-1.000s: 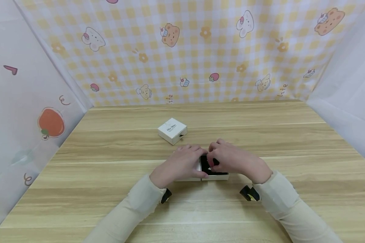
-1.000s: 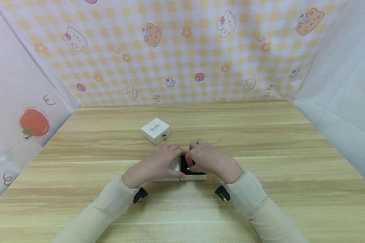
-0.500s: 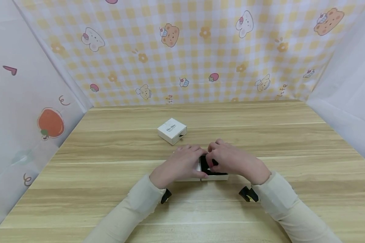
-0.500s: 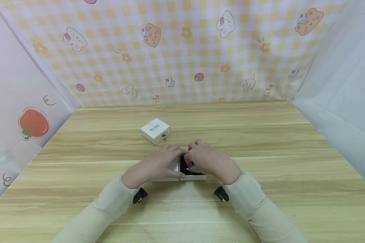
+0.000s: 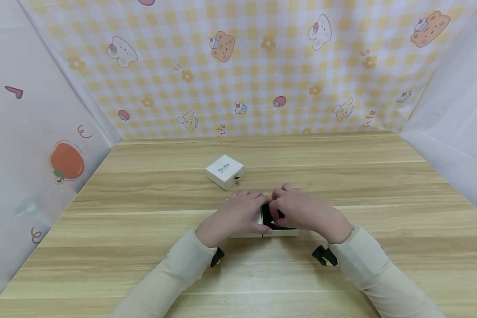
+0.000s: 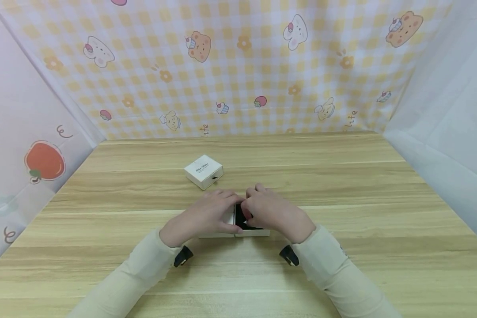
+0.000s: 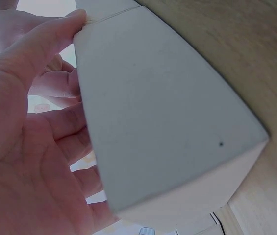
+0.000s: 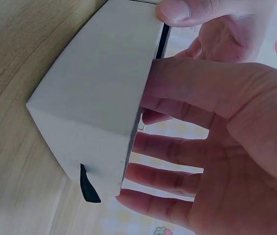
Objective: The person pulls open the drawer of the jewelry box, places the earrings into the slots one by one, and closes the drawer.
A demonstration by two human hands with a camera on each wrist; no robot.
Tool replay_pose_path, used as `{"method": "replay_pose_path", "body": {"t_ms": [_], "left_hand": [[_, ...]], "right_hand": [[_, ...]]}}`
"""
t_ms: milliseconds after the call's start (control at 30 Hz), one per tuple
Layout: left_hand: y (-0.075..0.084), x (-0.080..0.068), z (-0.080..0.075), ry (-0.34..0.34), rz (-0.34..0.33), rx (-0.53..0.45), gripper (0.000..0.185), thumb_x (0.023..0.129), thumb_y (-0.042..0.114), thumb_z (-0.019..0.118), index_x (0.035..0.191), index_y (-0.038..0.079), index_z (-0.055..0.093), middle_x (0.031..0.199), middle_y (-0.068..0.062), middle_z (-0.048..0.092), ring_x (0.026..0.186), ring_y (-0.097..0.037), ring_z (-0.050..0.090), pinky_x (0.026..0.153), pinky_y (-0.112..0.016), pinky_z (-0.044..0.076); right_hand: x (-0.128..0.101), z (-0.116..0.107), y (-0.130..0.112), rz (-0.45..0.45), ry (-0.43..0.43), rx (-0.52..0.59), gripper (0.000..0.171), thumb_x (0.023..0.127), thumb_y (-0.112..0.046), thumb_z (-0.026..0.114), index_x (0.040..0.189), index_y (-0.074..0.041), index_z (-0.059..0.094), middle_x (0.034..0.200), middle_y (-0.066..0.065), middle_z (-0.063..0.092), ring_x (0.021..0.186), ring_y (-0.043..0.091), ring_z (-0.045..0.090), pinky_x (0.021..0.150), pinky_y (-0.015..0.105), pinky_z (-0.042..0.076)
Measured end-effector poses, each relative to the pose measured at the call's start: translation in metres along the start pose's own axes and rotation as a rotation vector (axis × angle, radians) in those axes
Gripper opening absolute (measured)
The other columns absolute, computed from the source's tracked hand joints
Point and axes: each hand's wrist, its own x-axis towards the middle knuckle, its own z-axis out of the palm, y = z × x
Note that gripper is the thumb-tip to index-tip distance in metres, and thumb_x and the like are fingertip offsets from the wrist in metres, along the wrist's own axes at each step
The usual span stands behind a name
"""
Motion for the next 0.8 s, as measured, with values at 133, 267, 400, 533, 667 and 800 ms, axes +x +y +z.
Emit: {"method": "replay_pose_path", "body": {"t_ms": [133, 267, 400, 533, 667, 800], "left_hand": [[0.0003, -0.0009, -0.0001, 0.003, -0.002, -0.009, 0.068, 0.077, 0.054, 0.068, 0.132, 0.018, 0.05, 0.128, 0.003, 0.054, 0.123, -0.022, 0.045, 0.11, -0.042, 0.028], [0.0008, -0.0016, -0.0004, 0.006, 0.0, -0.013, 0.067, 0.077, 0.054, 0.068, 0.131, 0.018, 0.051, 0.129, 0.003, 0.054, 0.123, -0.022, 0.045, 0.109, -0.042, 0.028], [0.0011, -0.0022, -0.0008, 0.004, 0.003, -0.013, 0.066, 0.077, 0.054, 0.067, 0.131, 0.018, 0.051, 0.129, 0.003, 0.053, 0.123, -0.023, 0.044, 0.109, -0.043, 0.028], [0.0011, -0.0023, -0.0009, 0.0, 0.002, -0.01, 0.067, 0.078, 0.054, 0.067, 0.132, 0.018, 0.051, 0.13, 0.003, 0.053, 0.124, -0.023, 0.044, 0.11, -0.043, 0.028], [0.0008, -0.002, -0.0009, -0.001, 0.0, -0.008, 0.068, 0.077, 0.054, 0.067, 0.132, 0.018, 0.05, 0.13, 0.002, 0.053, 0.124, -0.023, 0.044, 0.11, -0.043, 0.028], [0.0008, -0.002, -0.0009, -0.002, -0.002, -0.008, 0.068, 0.077, 0.054, 0.067, 0.132, 0.017, 0.05, 0.13, 0.003, 0.053, 0.124, -0.023, 0.044, 0.109, -0.042, 0.028]], "right_hand": [[-0.0003, -0.0004, 0.0005, -0.003, 0.0, 0.012, 0.016, 0.08, -0.021, 0.072, 0.069, -0.021, 0.061, 0.106, 0.008, 0.06, 0.099, 0.025, 0.049, 0.087, 0.039, 0.043], [-0.0004, -0.001, 0.0018, 0.0, 0.003, 0.036, 0.016, 0.079, -0.022, 0.073, 0.069, -0.021, 0.061, 0.106, 0.007, 0.06, 0.099, 0.025, 0.048, 0.086, 0.04, 0.044], [-0.0008, -0.0009, 0.0027, -0.008, 0.014, 0.046, 0.015, 0.079, -0.021, 0.073, 0.07, -0.021, 0.061, 0.106, 0.008, 0.06, 0.1, 0.026, 0.049, 0.087, 0.041, 0.043], [-0.0005, -0.0008, 0.0033, -0.026, 0.026, 0.042, 0.014, 0.08, -0.018, 0.071, 0.07, -0.021, 0.061, 0.106, 0.008, 0.06, 0.1, 0.027, 0.049, 0.087, 0.041, 0.043], [-0.0003, -0.0004, 0.0037, -0.032, 0.034, 0.04, 0.015, 0.08, -0.016, 0.07, 0.069, -0.022, 0.061, 0.105, 0.008, 0.06, 0.098, 0.026, 0.049, 0.086, 0.041, 0.043], [-0.0002, 0.0001, 0.004, -0.031, 0.032, 0.036, 0.016, 0.08, -0.014, 0.069, 0.069, -0.022, 0.061, 0.104, 0.007, 0.06, 0.097, 0.026, 0.049, 0.085, 0.04, 0.043]]}}
